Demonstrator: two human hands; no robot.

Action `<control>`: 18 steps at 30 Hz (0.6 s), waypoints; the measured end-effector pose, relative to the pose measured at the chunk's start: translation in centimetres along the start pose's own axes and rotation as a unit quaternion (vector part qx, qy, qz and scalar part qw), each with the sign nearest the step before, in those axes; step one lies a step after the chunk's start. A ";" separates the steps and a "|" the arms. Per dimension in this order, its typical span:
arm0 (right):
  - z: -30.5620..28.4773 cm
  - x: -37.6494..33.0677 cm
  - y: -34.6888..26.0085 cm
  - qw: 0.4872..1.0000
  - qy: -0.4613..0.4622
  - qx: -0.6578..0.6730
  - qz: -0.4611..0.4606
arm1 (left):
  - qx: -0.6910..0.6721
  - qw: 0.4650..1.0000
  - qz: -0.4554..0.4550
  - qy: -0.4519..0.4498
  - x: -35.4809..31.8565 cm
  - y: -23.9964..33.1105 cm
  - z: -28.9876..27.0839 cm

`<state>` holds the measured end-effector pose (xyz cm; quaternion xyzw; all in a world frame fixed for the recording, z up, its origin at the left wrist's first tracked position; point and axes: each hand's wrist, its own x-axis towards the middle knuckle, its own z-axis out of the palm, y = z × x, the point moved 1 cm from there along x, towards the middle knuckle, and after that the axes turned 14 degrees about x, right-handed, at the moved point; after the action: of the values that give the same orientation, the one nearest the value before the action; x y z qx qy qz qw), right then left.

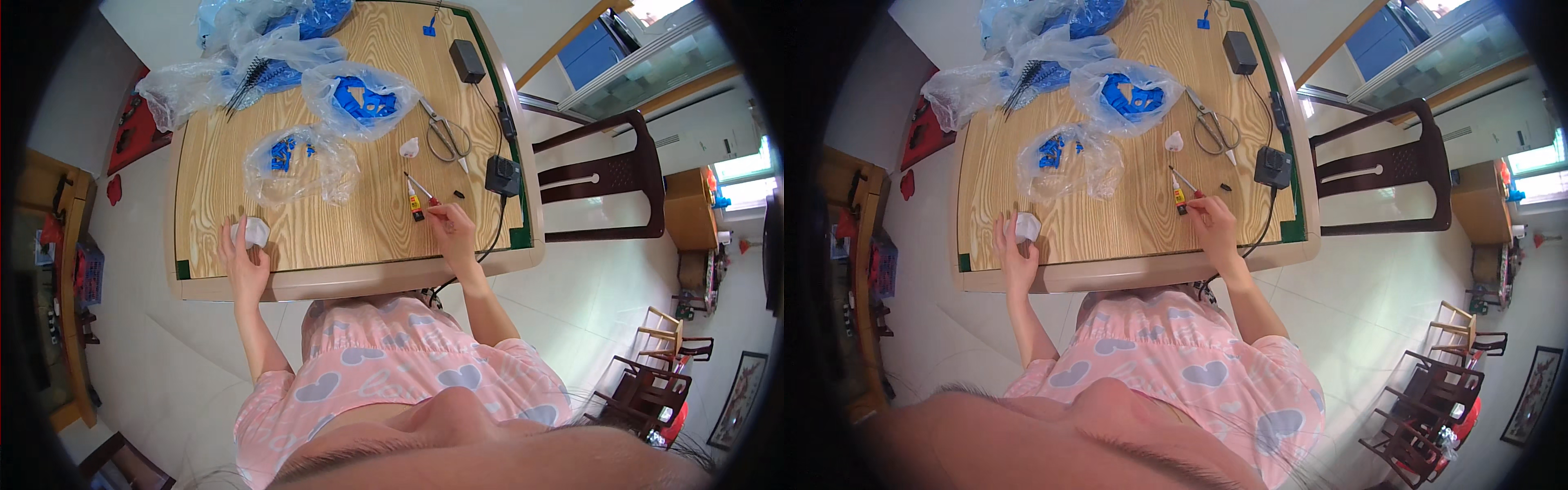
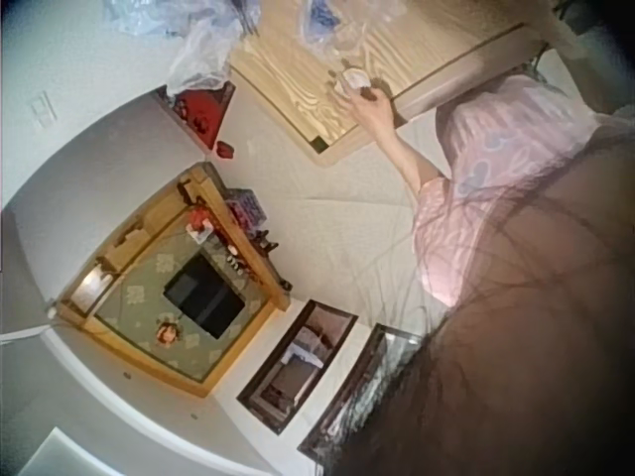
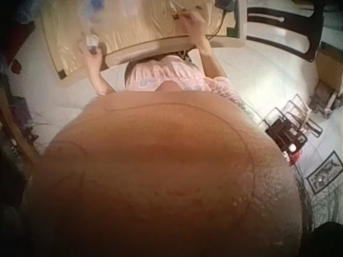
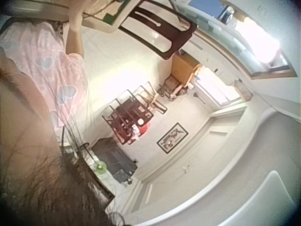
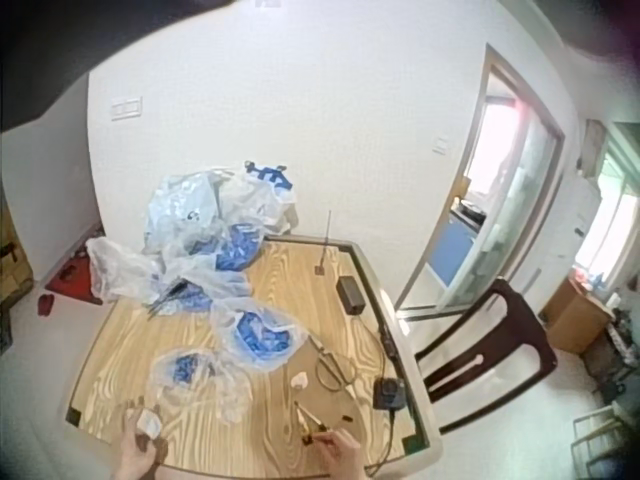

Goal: Assembling a lighting fixture component by attaching springs and wires to a plastic base.

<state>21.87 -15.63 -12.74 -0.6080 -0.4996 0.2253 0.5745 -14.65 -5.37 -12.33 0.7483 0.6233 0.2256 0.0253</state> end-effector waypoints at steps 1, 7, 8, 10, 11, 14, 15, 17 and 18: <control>-0.2 0.2 0.2 1.000 0.007 -0.006 -0.007 | 0.040 0.999 0.013 0.019 0.1 0.4 -0.3; -1.0 1.0 1.3 0.978 0.029 -0.183 -0.096 | -0.023 0.984 0.069 0.163 0.0 2.1 0.1; -1.1 0.9 1.4 0.978 0.030 -0.183 -0.096 | -0.074 0.977 0.102 0.174 -0.3 2.7 0.9; -1.4 0.6 1.6 0.970 0.027 -0.232 -0.062 | -0.154 0.970 0.155 0.108 -0.7 7.0 2.5; -1.6 0.4 1.7 0.971 0.029 -0.231 -0.061 | -0.180 0.963 0.190 0.057 -1.1 8.7 4.2; -2.0 -0.7 2.5 0.974 0.005 -0.226 0.020 | -0.195 0.940 0.269 -0.077 -1.9 14.3 8.0; -2.1 -0.9 2.6 0.973 0.009 -0.228 0.028 | -0.197 0.939 0.270 -0.078 -1.7 16.1 8.8; -2.4 -1.5 2.9 0.972 0.015 -0.232 0.037 | -0.146 0.929 0.330 -0.083 -1.3 18.7 10.3; -2.7 -1.8 3.0 0.977 0.026 -0.208 0.048 | -0.148 0.928 0.333 -0.084 -1.1 19.3 11.2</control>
<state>24.47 -18.02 -15.38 -0.7433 -0.4907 0.1281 0.4362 7.15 -7.96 -16.52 0.9167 0.2936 0.2471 0.1113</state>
